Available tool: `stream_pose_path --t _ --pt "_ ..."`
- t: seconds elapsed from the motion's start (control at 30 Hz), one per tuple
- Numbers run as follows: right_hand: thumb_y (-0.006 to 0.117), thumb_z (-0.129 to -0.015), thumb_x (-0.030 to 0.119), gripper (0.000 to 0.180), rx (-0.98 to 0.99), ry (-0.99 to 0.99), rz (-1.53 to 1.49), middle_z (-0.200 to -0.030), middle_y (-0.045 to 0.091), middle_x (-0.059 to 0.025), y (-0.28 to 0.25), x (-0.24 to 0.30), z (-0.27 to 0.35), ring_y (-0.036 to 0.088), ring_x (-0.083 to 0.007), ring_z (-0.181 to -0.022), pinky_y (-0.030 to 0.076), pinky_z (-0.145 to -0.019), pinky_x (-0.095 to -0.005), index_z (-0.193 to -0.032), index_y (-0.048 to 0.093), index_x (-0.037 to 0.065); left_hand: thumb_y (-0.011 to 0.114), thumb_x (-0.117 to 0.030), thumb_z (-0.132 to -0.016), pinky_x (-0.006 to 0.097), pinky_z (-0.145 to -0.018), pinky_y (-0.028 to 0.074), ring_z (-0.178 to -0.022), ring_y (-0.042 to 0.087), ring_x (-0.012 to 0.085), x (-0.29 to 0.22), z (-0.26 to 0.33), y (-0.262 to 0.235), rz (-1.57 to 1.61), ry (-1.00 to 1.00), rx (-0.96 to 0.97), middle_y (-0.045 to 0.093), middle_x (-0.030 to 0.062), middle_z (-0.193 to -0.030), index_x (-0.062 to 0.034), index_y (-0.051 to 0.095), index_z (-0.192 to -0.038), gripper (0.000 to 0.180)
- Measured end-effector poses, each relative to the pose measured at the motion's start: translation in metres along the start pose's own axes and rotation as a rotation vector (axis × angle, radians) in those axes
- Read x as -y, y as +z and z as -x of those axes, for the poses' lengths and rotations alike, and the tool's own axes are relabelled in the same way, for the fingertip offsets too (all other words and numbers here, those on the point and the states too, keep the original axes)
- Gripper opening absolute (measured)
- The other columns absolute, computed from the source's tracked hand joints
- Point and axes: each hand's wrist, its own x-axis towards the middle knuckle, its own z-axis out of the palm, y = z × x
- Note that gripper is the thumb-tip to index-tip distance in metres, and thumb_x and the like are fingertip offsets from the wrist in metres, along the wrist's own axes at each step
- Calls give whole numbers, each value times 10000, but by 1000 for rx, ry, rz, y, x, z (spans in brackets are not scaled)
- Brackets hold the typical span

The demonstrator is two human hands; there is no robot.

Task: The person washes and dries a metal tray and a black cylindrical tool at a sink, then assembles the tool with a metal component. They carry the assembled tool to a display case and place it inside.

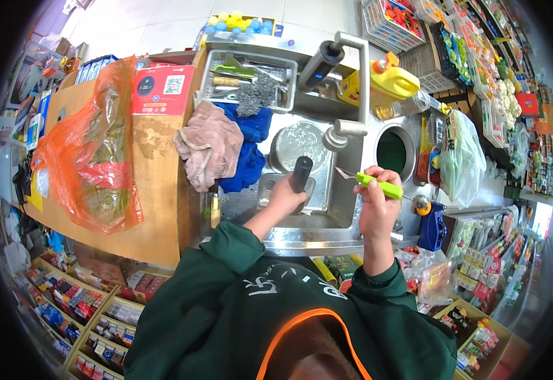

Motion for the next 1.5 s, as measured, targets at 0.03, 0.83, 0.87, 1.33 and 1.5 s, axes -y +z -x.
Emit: stream_pose_path --t 0.03,0.83,0.87,1.33,1.5 --pt "581 -900 3 170 -31 63 6 -1074 566 -139 -9 -9 -4 581 -177 -914 538 -730 -313 -1019 469 52 744 -127 -655 348 -823 505 -924 660 239 2 -6 3 -83 27 -10 683 125 -998 -13 598 -1129 509" --pt "573 -907 74 173 74 408 -28 -959 617 -110 -33 -87 -103 621 -172 -837 554 -684 -317 -1059 510 22 739 -202 -632 415 -930 483 -1083 608 355 18 -52 16 -298 -33 -52 644 200 -1139 9 560 -1231 659" --pt "571 -909 76 176 69 410 -47 -954 617 -104 -33 -88 -105 621 -165 -826 553 -682 -316 -1066 513 21 741 -207 -634 416 -938 479 -1094 602 355 18 -53 16 -296 -41 -47 639 202 -1152 8 556 -1239 669" --pt "608 -920 116 151 -17 407 -22 -834 585 -38 -27 -91 -104 574 -121 -697 545 -682 -312 -1031 541 39 756 -215 -647 405 -940 485 -1094 613 335 23 -57 17 -294 -67 -34 644 187 -1160 -13 554 -1254 670" --pt "617 -917 115 152 -42 410 -40 -817 572 -32 -28 -91 -102 571 -121 -696 545 -685 -315 -1029 544 43 755 -200 -652 400 -928 491 -1076 624 328 14 -51 16 -307 -101 -28 653 178 -1146 -23 563 -1241 645"
